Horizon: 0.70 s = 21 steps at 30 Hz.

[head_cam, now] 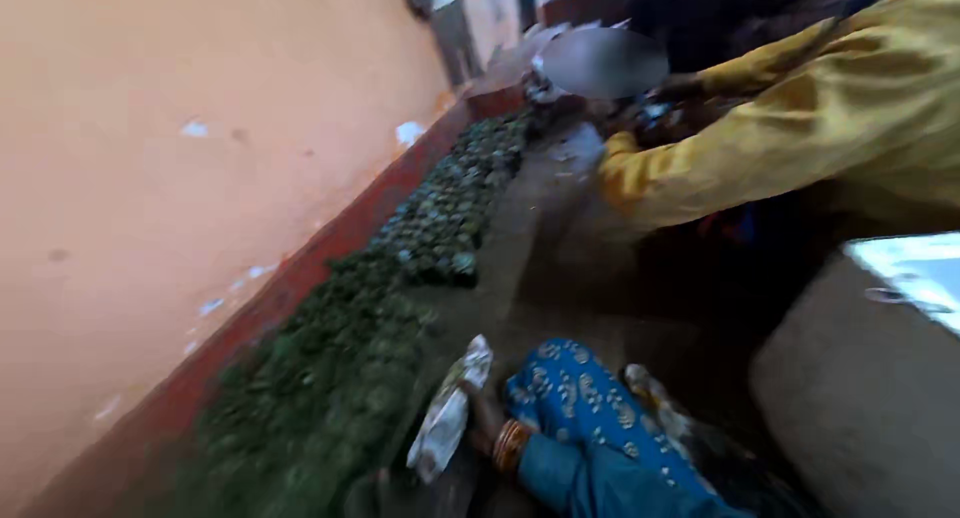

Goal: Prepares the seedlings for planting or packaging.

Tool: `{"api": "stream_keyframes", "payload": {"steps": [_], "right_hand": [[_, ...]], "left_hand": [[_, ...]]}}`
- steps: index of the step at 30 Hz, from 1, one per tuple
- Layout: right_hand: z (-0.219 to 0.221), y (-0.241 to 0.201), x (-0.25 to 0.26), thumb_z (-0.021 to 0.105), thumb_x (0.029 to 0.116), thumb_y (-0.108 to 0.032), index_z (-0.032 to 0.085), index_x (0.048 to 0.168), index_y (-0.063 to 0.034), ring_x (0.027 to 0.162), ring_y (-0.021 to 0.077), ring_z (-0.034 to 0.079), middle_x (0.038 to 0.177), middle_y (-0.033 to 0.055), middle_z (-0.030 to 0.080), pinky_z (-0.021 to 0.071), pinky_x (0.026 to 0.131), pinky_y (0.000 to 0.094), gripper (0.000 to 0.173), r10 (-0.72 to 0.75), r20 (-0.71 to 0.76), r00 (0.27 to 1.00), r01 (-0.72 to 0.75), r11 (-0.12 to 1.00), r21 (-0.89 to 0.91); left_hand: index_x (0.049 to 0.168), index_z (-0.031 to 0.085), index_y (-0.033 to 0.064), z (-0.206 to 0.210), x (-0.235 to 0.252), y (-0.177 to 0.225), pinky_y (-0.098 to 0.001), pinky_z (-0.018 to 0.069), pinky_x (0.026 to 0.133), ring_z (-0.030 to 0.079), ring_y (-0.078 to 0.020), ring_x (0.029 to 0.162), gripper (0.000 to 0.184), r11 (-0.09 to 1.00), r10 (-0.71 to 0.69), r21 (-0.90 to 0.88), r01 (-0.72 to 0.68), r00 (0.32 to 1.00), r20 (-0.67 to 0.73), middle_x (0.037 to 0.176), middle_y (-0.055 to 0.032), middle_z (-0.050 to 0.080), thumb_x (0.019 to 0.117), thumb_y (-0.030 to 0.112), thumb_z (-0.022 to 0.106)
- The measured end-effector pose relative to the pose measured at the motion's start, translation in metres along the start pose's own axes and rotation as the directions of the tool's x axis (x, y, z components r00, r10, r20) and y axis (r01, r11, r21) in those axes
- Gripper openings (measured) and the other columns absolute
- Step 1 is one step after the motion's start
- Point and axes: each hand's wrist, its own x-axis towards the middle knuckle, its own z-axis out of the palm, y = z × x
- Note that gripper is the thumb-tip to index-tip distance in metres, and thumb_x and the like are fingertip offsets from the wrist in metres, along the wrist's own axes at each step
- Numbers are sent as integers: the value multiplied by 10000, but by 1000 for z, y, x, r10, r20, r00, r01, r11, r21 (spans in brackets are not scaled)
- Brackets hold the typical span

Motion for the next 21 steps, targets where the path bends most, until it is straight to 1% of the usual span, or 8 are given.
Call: {"api": "stream_keyframes", "payload": {"steps": [2, 3, 6, 8, 12, 15, 17, 21], "right_hand": [[-1, 0, 8, 610, 1009, -158, 284, 1539, -48, 1100, 287, 644, 1295, 233, 584, 570, 901, 457, 632, -35, 3, 999, 35, 999, 26], [0, 0, 7, 609, 1010, -153, 271, 1542, -57, 1076, 282, 656, 1279, 230, 591, 580, 879, 447, 638, -36, 15, 999, 36, 999, 14], [2, 5, -5, 604, 1006, -136, 222, 1565, -65, 1062, 287, 660, 1288, 237, 578, 582, 861, 440, 681, -32, 73, 997, 36, 998, -54], [3, 10, -11, 596, 1006, -133, 197, 1569, -66, 1056, 285, 665, 1290, 237, 573, 586, 854, 438, 693, -34, 103, 994, 43, 995, -88], [1, 15, -9, 613, 987, -109, 148, 1595, -96, 1156, 321, 622, 1394, 251, 508, 562, 914, 475, 765, -83, 75, 994, 89, 992, -88], [1, 11, -5, 608, 1001, -130, 130, 1609, -132, 1211, 337, 588, 1440, 250, 476, 537, 948, 498, 774, -95, 27, 995, 96, 994, -59], [-1, 11, -3, 609, 998, -134, 150, 1603, -135, 1190, 338, 599, 1417, 247, 494, 544, 932, 502, 760, -101, 14, 995, 101, 994, -38], [-1, 13, -5, 591, 995, -99, 142, 1598, -125, 1136, 323, 622, 1380, 249, 509, 557, 904, 481, 752, -74, 53, 996, 77, 996, -45]], "left_hand": [[1104, 623, -134, 21, 12, -77, -397, 582, 859, 689, -245, 896, 254, 946, 324, 28, -323, 936, -138, 977, -235, 687, 988, 90, 597], [1115, 661, -102, 24, 11, -84, -435, 578, 897, 700, -275, 951, 268, 912, 407, 92, -399, 906, -112, 1026, -226, 704, 991, 125, 595], [1092, 758, 5, 28, -5, -49, -511, 553, 945, 708, -352, 1034, 264, 807, 497, 319, -497, 863, 88, 1078, -172, 746, 918, 174, 657], [1141, 756, 34, 34, -10, -47, -555, 531, 954, 689, -395, 1063, 293, 761, 478, 412, -502, 862, 169, 1106, -175, 740, 901, 195, 708], [1168, 750, 67, 27, -10, -42, -548, 499, 988, 658, -382, 1118, 267, 778, 232, 528, -341, 937, 263, 1133, -169, 726, 946, 198, 680], [983, 784, 70, 27, -10, -47, -524, 553, 883, 696, -365, 989, 140, 747, 364, 510, -426, 905, 221, 988, -154, 740, 914, 147, 690], [948, 770, 73, 30, -12, -48, -501, 564, 867, 701, -348, 977, 110, 726, 442, 491, -481, 874, 204, 989, -137, 740, 901, 127, 687], [1112, 749, 27, 35, -14, -49, -507, 547, 948, 698, -351, 1053, 256, 773, 462, 404, -489, 870, 170, 1105, -153, 739, 895, 158, 710]]}}
